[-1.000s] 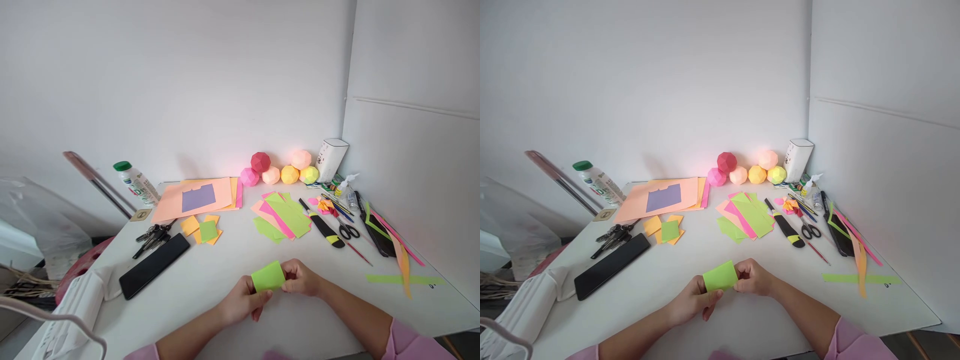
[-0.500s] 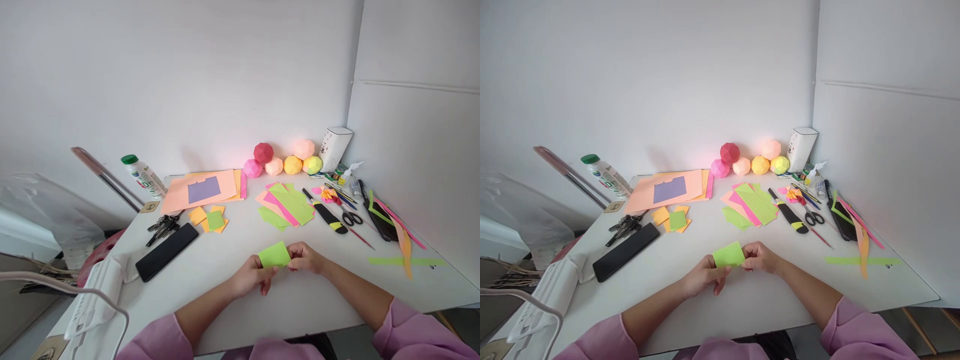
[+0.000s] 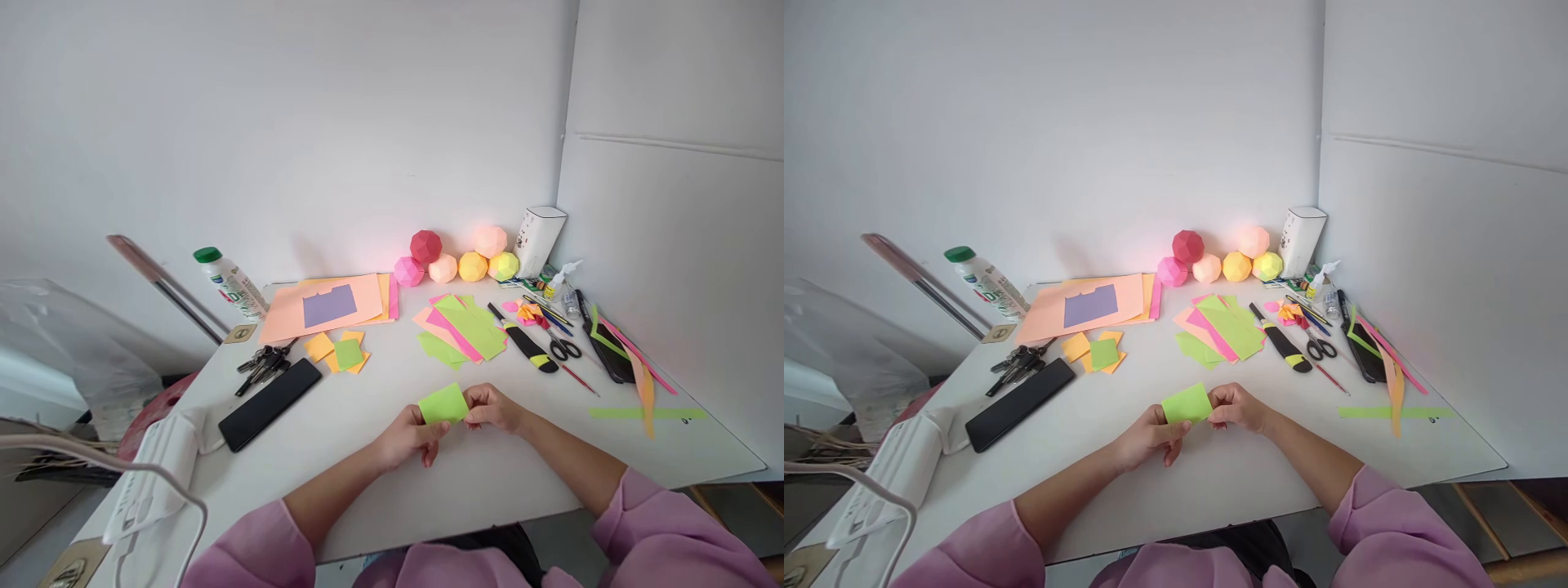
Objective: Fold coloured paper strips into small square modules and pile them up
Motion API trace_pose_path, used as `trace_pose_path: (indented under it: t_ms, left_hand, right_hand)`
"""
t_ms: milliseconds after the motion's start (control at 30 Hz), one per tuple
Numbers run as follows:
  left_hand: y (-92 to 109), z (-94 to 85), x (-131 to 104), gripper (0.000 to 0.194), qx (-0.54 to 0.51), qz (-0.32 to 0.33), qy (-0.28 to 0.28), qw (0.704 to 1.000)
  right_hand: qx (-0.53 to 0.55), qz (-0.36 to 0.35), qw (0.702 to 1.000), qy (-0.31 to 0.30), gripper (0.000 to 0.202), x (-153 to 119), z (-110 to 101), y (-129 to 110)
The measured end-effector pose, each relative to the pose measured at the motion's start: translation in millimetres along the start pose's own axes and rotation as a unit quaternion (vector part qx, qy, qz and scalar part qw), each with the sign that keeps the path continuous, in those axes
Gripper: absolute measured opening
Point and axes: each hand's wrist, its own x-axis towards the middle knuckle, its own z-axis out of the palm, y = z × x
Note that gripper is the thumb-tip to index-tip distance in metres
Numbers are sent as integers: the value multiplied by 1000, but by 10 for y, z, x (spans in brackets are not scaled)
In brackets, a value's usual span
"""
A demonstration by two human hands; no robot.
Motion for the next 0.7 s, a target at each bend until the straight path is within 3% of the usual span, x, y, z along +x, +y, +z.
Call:
trace_pose_path:
  t_ms: [267, 567, 700]
  left_hand:
    - [45, 14, -9, 35, 0, -9, -2, 1000]
    - [77, -27, -40, 33, 22, 6, -45, 999]
    - [83, -17, -69, 32, 86, 8, -54, 995]
  right_hand:
    - [3, 2, 1000, 3, 16, -4, 1, -10]
    - [-28, -2, 999, -18, 17, -39, 80, -64]
    - [-55, -7, 998, 5, 33, -49, 149, -59]
